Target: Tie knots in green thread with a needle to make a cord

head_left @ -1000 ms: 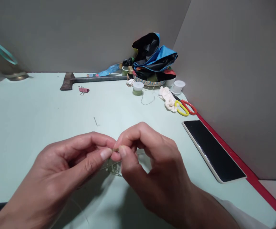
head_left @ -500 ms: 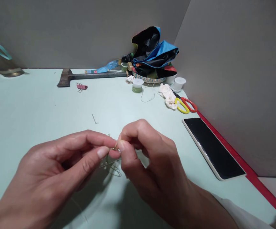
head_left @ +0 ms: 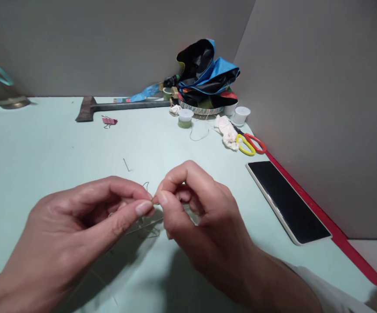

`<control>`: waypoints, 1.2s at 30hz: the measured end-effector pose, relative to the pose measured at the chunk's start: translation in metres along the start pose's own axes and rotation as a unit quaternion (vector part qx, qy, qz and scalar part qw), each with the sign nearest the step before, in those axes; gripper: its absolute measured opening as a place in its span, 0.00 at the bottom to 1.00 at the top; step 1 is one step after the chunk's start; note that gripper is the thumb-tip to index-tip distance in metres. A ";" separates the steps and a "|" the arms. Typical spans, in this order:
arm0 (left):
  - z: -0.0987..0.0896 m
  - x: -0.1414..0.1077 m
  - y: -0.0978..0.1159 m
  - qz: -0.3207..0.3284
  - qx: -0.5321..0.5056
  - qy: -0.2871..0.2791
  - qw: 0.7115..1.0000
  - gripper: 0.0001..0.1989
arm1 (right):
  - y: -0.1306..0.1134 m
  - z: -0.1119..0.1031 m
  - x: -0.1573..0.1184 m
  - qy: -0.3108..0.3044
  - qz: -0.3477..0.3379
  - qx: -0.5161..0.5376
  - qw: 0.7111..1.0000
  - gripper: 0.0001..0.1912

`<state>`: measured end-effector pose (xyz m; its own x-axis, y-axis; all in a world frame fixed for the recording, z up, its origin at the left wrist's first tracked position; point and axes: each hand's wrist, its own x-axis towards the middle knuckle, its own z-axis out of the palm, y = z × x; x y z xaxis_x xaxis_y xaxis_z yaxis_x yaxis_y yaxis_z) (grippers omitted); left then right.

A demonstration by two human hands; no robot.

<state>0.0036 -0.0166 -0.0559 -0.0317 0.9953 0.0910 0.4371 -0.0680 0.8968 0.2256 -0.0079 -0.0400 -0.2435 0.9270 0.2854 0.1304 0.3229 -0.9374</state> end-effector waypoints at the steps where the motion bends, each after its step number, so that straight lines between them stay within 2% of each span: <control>1: -0.001 0.000 -0.001 0.004 0.001 -0.006 1.000 0.15 | 0.000 0.001 0.000 0.002 0.007 0.007 1.000 0.14; 8: -0.001 0.001 -0.001 -0.007 -0.080 -0.047 0.996 0.12 | -0.004 0.001 -0.002 -0.008 0.060 0.081 0.995 0.13; 11: 0.001 0.002 0.001 -0.043 -0.142 -0.056 0.987 0.10 | -0.009 -0.002 0.000 -0.030 0.104 0.125 0.986 0.13; 14: 0.003 0.002 0.011 -0.089 -0.227 -0.078 0.967 0.09 | -0.008 -0.008 0.003 -0.050 0.124 0.157 0.979 0.11; 17: 0.007 0.001 0.027 -0.144 -0.268 -0.096 0.948 0.14 | 0.000 -0.012 0.006 -0.041 0.094 0.139 0.985 0.03; 19: 0.009 0.001 0.038 -0.185 -0.275 -0.084 0.940 0.18 | 0.006 -0.012 0.007 -0.063 0.061 0.091 0.992 0.12; 21: 0.010 0.000 0.042 -0.217 -0.278 -0.077 0.933 0.20 | 0.010 -0.010 0.007 -0.098 0.035 0.045 0.994 0.15; 24: 0.009 0.000 0.035 -0.201 -0.286 -0.100 0.932 0.19 | 0.012 -0.007 0.010 -0.086 -0.011 0.007 0.996 0.07; 27: 0.005 -0.001 0.018 -0.168 -0.294 -0.129 0.932 0.19 | 0.012 -0.008 0.013 -0.063 -0.032 -0.013 0.997 0.09; 30: 0.003 -0.001 0.008 -0.167 -0.284 -0.135 0.935 0.21 | 0.013 -0.010 0.015 -0.051 -0.032 -0.035 0.998 0.10; 33: 0.005 0.001 0.011 -0.172 -0.264 -0.136 0.939 0.22 | 0.014 -0.010 0.014 -0.048 -0.056 -0.068 0.995 0.11; 36: 0.014 0.007 0.024 -0.173 -0.232 -0.126 0.949 0.19 | 0.015 -0.009 0.013 -0.040 -0.076 -0.107 0.991 0.12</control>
<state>0.0263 -0.0099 -0.0399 0.1396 0.9442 -0.2984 -0.0042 0.3020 0.9533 0.2333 0.0112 -0.0483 -0.3493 0.8498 0.3948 0.2854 0.4978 -0.8190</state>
